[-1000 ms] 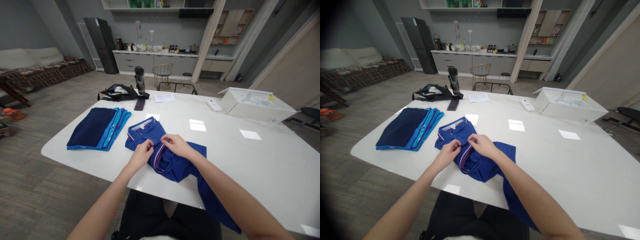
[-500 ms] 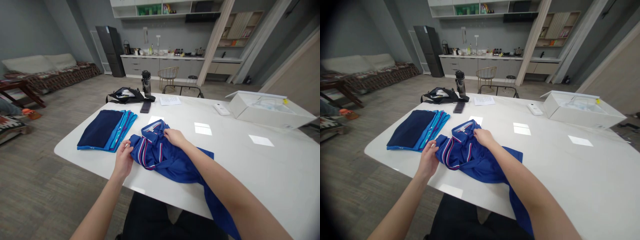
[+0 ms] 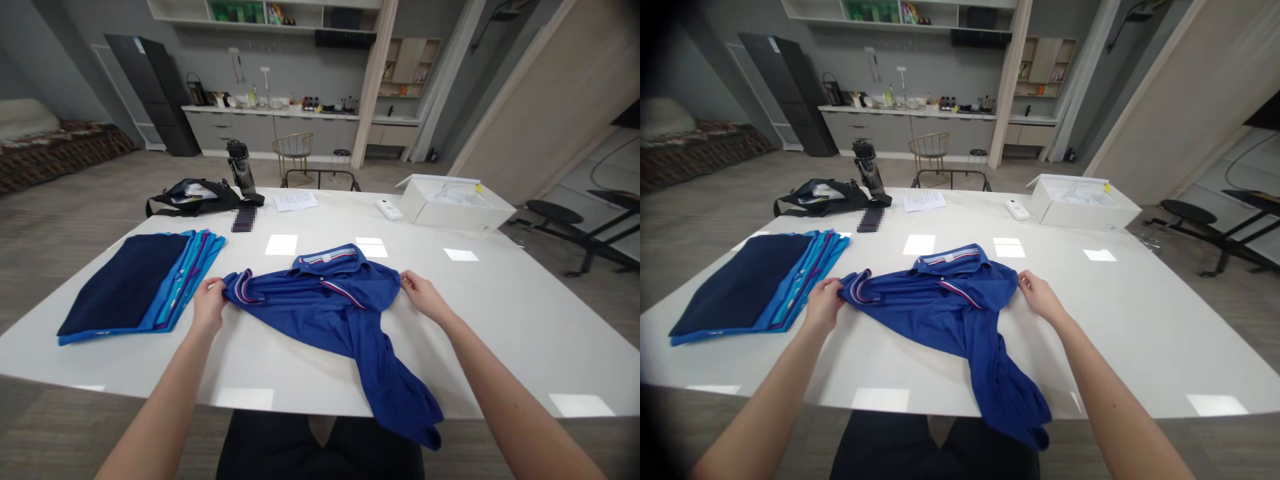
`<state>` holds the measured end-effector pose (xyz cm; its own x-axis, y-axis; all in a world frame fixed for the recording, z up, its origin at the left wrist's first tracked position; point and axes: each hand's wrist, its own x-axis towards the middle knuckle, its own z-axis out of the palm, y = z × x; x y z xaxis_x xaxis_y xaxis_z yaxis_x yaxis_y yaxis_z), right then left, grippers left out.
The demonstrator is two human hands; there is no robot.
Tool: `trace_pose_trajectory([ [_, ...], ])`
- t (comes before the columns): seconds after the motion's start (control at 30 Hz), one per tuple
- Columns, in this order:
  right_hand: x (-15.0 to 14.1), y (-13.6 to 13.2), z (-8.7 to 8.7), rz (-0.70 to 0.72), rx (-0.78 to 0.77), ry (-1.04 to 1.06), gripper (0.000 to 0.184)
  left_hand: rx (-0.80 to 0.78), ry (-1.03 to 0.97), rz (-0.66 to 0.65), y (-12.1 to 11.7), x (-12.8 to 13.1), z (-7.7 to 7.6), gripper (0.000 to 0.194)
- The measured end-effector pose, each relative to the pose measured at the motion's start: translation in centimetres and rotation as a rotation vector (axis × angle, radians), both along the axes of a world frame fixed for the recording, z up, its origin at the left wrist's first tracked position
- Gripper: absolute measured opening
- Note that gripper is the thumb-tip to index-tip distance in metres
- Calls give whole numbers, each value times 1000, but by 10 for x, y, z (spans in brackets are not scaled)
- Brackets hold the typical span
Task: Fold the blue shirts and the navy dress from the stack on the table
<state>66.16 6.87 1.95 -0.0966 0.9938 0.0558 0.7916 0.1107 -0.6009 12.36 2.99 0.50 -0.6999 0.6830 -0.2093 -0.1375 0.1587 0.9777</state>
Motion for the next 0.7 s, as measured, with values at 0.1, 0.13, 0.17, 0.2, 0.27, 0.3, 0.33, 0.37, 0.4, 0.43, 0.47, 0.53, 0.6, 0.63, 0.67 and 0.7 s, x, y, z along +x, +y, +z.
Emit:
trace_pose_trajectory([
  [0.1,31,-3,-6,-137,-2,-7,23,-26,184,4,1,-10,-13,38],
  [0.13,40,-3,-8,-174,-1,-16,22,-9,229,2,2,-10,-15,39],
  [0.17,49,-3,-10,-209,4,-23,21,22,247,7,4,-9,-16,40],
  [0.2,56,-3,-13,-245,15,-24,21,64,239,17,7,-7,-16,42],
  [0.27,66,-4,-18,-311,48,17,24,153,176,35,14,-3,-13,42],
  [0.3,69,-5,-22,-346,68,52,27,173,144,36,18,-1,-10,41],
  [0.33,71,-5,-25,-382,86,82,30,155,124,19,22,1,-8,39],
  [0.37,72,-6,-28,-411,90,95,32,97,129,-13,25,2,-4,36],
  [0.4,72,-6,-30,-426,76,88,33,14,176,-56,28,2,-1,34],
  [0.43,72,-6,-31,-425,51,60,33,-68,283,-94,31,4,3,32],
  [0.47,71,-5,-31,-418,29,21,32,-128,445,-116,33,6,7,32],
  [0.53,67,0,-26,-420,35,-54,33,-132,837,-142,38,16,16,36],
  [0.6,57,10,-18,-431,107,-88,37,-49,1110,-269,45,33,23,39],
  [0.63,50,16,-14,-405,124,-90,39,-25,1157,-406,50,43,25,39],
  [0.67,42,23,-9,-342,114,-87,41,-21,1151,-578,56,54,26,41],
  [0.7,33,31,-6,-251,76,-82,42,-29,1107,-750,63,66,25,45],
])
